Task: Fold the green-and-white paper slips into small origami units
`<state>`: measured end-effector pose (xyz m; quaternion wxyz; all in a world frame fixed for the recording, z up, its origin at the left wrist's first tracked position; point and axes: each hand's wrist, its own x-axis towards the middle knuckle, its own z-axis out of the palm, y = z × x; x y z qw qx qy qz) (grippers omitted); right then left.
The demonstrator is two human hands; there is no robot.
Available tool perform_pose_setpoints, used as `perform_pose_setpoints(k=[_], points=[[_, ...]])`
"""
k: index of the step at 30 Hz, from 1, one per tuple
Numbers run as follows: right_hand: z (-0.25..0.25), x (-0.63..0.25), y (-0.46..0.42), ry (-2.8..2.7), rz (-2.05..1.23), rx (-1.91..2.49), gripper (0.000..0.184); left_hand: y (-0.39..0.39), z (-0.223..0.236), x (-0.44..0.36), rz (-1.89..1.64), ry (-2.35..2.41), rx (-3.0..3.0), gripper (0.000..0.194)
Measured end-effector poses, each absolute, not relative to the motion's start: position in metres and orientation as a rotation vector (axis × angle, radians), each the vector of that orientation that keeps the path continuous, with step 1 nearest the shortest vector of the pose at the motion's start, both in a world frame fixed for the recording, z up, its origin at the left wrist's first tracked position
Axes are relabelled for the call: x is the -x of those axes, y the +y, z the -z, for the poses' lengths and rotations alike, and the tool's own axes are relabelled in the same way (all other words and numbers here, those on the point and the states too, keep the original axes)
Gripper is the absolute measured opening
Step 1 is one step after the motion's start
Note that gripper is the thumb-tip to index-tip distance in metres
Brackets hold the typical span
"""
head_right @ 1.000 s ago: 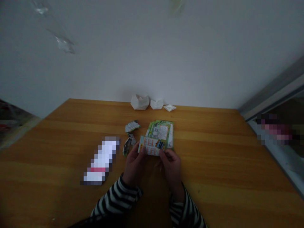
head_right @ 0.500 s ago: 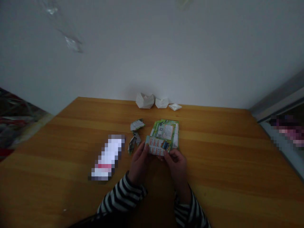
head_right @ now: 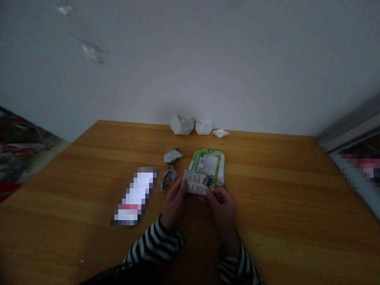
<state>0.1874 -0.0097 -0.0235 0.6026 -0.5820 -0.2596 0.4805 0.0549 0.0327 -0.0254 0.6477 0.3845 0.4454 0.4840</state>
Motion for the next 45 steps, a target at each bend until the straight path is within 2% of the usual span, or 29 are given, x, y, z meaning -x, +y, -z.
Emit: perform_pose_setpoints(k=[10, 24, 37, 45], points=[[0.0249, -0.1874, -0.0102, -0.603, -1.116, 1.337, 0.030, 0.0330, 0.0229, -0.0553, -1.107, 1.021, -0.897, 0.037], [0.0264, -0.1862, -0.0094, -0.623, -1.135, 1.324, 0.031, 0.0311, 0.0260, -0.0549, -1.145, 1.167, -0.983, 0.032], [0.0243, -0.1894, -0.0101, -0.580, -1.162, 1.365, 0.030, 0.0312, 0.0243, -0.0564, -1.124, 1.046, -0.949, 0.034], [0.0302, -0.1862, -0.0080, -0.513, -1.163, 1.222, 0.033, 0.0289, 0.0258, -0.0576, -1.132, 1.067, -0.943, 0.030]])
